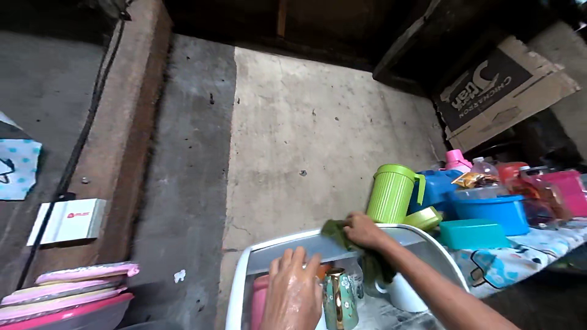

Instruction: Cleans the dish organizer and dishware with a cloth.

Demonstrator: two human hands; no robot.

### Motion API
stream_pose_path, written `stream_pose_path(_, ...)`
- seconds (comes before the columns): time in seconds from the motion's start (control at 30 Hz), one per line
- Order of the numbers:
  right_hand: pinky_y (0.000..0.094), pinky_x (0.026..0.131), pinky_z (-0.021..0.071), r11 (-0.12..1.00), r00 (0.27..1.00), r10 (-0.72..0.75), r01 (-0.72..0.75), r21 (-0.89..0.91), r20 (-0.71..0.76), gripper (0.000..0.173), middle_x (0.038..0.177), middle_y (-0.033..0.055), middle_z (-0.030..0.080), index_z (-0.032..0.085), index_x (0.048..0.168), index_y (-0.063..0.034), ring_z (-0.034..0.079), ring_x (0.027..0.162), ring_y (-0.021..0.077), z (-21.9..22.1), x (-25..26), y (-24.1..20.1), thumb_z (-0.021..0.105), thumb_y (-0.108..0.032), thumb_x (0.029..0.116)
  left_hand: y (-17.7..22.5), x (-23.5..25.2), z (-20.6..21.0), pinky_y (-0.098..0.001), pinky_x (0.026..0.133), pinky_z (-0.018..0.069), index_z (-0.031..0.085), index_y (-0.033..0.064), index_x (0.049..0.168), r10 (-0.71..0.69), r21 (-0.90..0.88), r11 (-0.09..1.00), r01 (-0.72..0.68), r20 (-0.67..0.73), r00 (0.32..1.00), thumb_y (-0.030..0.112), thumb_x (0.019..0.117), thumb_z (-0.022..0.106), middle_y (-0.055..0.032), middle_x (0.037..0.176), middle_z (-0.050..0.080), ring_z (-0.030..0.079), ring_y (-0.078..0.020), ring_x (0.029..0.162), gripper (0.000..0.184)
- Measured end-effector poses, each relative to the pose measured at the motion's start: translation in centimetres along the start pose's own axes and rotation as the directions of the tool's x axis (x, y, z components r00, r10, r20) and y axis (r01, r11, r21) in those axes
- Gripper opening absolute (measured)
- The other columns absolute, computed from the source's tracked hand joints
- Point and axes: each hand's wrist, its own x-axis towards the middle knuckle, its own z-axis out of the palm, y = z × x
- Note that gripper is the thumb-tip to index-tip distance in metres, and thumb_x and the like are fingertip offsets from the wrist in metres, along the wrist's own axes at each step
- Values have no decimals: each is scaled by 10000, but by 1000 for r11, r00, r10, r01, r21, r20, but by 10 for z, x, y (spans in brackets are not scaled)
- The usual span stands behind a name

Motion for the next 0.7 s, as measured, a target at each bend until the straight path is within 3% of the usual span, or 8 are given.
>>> stream_pose_path(0.1,500,1059,453,975,963,-219,223,-8,157,336,1349,186,590,704,1253,-34,567,1251,324,11,6,-46,483,-181,1046,29,9,17,-562,881,520,764,133,1179,10,-54,998,-8,39,999,154,763,758,-133,1155,692,647,-365,1069,416)
stream_pose_path(0.17,484,1070,445,948,934,-315,320,0,168,337,1332,195,599,692,1277,-33,570,1244,322,8,8,-37,479,-179,1060,44,11,23,-537,871,518,765,122,1173,10,-32,999,-9,35,999,179,757,745,-117,1140,692,648,-343,1058,419)
stream_pose_path(0.23,484,1048,459,947,942,-320,322,-7,99,313,1261,200,632,716,1246,-36,594,1196,327,-3,3,-4,507,-173,1058,51,10,22,-520,861,515,765,117,1155,5,-16,1000,-4,35,999,175,755,721,-99,1101,693,654,-317,1034,406)
stream_pose_path(0.33,534,1013,480,991,993,-90,81,-105,-82,245,1163,235,662,753,1099,18,614,1141,388,-24,-15,64,563,-117,1023,65,4,14,-490,835,521,753,67,1116,2,8,1000,-3,82,997,189,783,704,-102,1065,693,663,-301,1007,357)
stream_pose_path(0.4,582,1010,466,971,978,142,-168,-172,-153,245,1181,260,659,754,1057,33,594,1181,430,-36,-21,94,576,-126,1006,71,-1,8,-464,831,518,749,49,1094,-7,-6,1000,8,123,992,208,818,669,-99,1044,688,664,-284,994,329)
stream_pose_path(0.47,606,990,467,940,948,248,-285,-187,-199,236,1165,253,668,765,1026,16,594,1181,433,-36,-22,104,594,-143,988,78,-6,4,-440,837,520,745,38,1073,-15,-29,999,20,161,987,218,837,650,-98,1034,684,663,-273,991,311)
stream_pose_path(0.57,593,1016,453,955,967,175,-212,-208,-183,229,1192,249,657,771,1082,-12,565,1214,432,-26,-23,74,597,-128,987,88,-15,-1,-425,861,516,747,22,1086,-16,-43,999,26,208,978,203,856,619,-106,1056,688,662,-273,1006,319)
stream_pose_path(0.7,541,1027,463,982,992,-73,55,-179,-98,214,1171,228,654,762,1082,-3,572,1190,403,-11,-29,4,595,-102,992,96,-33,-3,-427,882,519,748,8,1093,8,-48,999,2,210,978,175,869,603,-115,1061,695,666,-276,1007,315)
